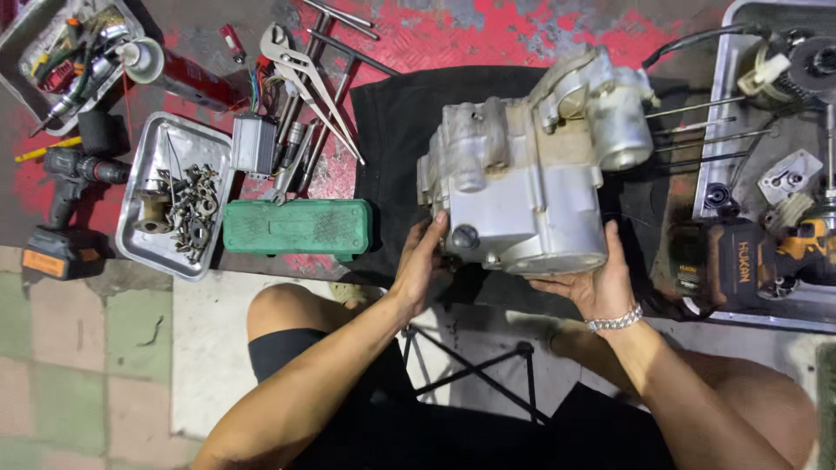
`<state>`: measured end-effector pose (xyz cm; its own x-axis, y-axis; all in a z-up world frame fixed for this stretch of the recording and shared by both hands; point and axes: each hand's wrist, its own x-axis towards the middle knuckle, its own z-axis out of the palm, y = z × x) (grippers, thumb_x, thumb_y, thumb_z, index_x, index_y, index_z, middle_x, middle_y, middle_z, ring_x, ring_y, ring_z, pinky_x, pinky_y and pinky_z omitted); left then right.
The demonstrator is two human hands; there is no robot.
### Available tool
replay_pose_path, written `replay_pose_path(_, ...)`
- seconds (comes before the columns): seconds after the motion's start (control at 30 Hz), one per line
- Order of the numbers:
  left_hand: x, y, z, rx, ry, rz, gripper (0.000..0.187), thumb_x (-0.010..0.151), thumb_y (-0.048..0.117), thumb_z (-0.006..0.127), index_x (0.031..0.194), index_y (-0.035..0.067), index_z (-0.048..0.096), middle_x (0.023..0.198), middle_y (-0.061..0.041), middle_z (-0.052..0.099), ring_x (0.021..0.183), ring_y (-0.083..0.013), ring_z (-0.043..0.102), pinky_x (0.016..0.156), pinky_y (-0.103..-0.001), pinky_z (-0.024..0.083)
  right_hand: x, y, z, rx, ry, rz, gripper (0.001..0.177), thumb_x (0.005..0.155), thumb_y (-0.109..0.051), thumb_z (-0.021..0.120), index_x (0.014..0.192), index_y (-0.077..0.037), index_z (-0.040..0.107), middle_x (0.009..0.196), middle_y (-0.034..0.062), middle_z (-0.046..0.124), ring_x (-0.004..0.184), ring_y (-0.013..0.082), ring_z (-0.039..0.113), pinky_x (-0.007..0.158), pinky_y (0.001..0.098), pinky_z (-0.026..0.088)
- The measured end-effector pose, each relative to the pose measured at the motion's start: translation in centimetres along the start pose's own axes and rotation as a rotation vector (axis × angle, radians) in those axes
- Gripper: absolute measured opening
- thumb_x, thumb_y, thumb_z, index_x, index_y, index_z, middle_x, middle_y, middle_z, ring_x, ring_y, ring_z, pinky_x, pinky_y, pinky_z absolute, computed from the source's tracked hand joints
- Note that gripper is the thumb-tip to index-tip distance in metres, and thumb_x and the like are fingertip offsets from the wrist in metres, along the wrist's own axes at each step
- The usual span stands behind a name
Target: The person works on a small engine block placed on a workbench, using a T-handle wrench, a rubber mallet, and a cordless impact driver to loosen and remove bolts. The person repeatedly taps the engine casing with the mallet and rotates the engine to access different sides while removing fasteners.
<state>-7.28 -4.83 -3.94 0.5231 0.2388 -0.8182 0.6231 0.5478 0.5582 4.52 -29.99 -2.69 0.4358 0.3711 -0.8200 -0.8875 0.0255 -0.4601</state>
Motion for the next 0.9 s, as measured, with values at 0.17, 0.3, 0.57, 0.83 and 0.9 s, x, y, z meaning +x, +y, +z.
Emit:
replay_pose_path(0.17,2.9,-3.7,-1.8,0.080,0.081,0.206,0.098,0.088,0.082,0.050,0.137,-0.002,0.064,0.089,-0.012,0.064,0.070,-0.0178,0.047,0.062,-0.031,0.038,1.0,4.6,-2.4,-0.026,-0.190,-0.390,0.093,0.092,-0.075,0.035,0.145,0.001,0.043,0.132,0.0280,0.063,0.114,0.0434,0.066,0.095,0.0575,0.053)
replay_pose_path(0.3,3.0,-5.0,-4.3,-0.103,-0.021,0.127,0.102,0.082,0.082,0.045,0.147,0.002,0.045,0.088,-0.013,0.072,0.072,-0.0196,0.059,0.066,-0.032,0.044,1.6,7.6,-3.0,-0.105,-0.145,-0.506,0.081,0.100,-0.063,0.060,0.134,0.010,0.050,0.120,0.0256,0.064,0.110,0.0382,0.069,0.094,0.0503,0.057)
replay_pose_path(0.57,5.5,-6.9,-4.5,-0.105,-0.041,0.298,0.101,0.082,0.081,0.049,0.149,0.005,0.051,0.086,-0.007,0.070,0.072,-0.0155,0.057,0.067,-0.031,0.043,1.7,8.0,-1.4,-0.205,0.130,-0.566,0.099,0.080,-0.080,0.064,0.123,0.010,0.061,0.114,0.0265,0.072,0.097,0.0331,0.077,0.081,0.0420,0.064)
replay_pose_path(0.83,6.3,-7.3,-4.0,-0.133,-0.005,0.362,0.087,0.083,0.075,0.055,0.138,0.007,0.060,0.068,-0.006,0.062,0.053,-0.0153,0.049,0.052,-0.033,0.038,0.4,7.9,1.2,-0.059,0.117,-0.534,0.108,0.079,-0.078,0.064,0.130,0.016,0.045,0.124,0.0317,0.063,0.100,0.0419,0.075,0.084,0.0519,0.066)
replay_pose_path(0.9,6.6,-7.8,-4.1,-0.132,-0.073,0.388,0.080,0.087,0.073,0.059,0.129,0.005,0.067,0.067,-0.003,0.055,0.050,-0.0143,0.042,0.046,-0.033,0.031,0.3,8.3,1.3,-0.049,0.177,-0.555,0.109,0.082,-0.077,0.063,0.130,0.019,0.048,0.123,0.0335,0.065,0.097,0.0435,0.075,0.083,0.0520,0.065)
